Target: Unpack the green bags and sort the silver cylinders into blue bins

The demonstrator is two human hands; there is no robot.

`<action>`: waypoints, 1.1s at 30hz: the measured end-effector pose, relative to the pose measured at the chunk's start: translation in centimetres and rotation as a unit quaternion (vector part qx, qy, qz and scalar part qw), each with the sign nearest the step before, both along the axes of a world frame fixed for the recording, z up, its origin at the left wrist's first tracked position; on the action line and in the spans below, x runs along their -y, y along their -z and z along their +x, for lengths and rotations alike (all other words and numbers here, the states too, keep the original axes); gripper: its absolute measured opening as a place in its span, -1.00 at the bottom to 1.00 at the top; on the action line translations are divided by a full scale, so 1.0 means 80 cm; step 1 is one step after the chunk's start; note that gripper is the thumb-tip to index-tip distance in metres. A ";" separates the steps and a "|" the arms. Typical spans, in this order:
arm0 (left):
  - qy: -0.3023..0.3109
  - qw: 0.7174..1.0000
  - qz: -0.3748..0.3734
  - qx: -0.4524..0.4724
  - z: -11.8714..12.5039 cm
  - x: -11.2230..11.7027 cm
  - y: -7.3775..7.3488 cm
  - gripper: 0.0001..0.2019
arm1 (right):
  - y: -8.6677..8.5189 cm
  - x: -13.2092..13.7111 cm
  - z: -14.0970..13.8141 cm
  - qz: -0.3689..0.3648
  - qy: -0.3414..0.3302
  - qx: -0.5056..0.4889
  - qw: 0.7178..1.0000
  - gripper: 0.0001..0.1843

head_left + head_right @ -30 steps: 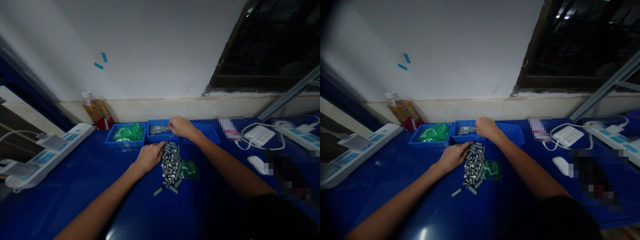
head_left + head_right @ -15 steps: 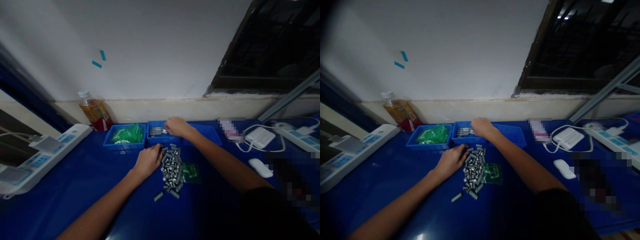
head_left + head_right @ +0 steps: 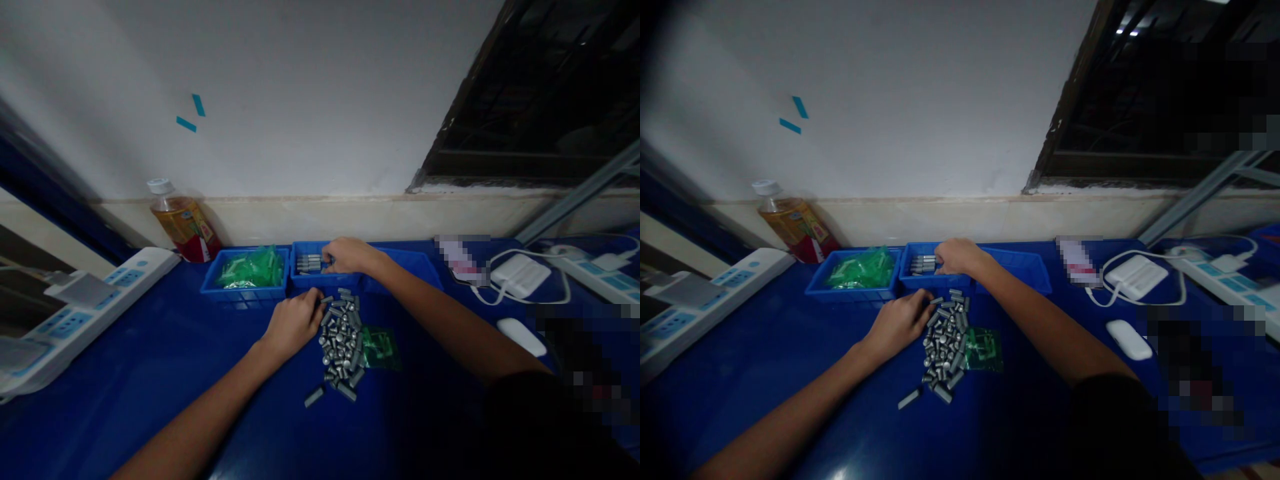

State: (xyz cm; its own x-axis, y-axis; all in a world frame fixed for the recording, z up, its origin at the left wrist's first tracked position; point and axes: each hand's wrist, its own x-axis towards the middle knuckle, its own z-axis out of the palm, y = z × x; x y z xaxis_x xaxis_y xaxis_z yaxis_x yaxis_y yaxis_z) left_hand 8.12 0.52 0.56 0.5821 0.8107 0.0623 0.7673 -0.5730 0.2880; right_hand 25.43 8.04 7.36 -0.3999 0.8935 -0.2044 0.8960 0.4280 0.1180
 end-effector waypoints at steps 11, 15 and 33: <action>0.010 1.000 0.006 0.004 -0.002 0.000 0.003 -0.83 | -0.001 0.002 -0.011 0.034 -0.065 0.030 0.997 -0.77; 0.008 1.000 0.006 0.002 -0.002 -0.001 0.004 -0.83 | 0.007 0.002 -0.008 0.066 -0.044 0.029 0.996 -0.74; 0.012 1.000 0.002 0.005 -0.002 0.000 0.001 -0.84 | 0.003 0.004 0.027 0.122 -0.073 0.093 0.985 -0.72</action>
State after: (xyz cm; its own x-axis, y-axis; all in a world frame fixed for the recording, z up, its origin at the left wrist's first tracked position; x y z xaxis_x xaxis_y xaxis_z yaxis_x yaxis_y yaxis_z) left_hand 7.94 0.51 0.50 0.6002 0.7967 0.0708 0.7510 -0.5918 0.2930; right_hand 27.56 7.72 7.12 -0.5034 0.8609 -0.0735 0.7799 0.4894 0.3901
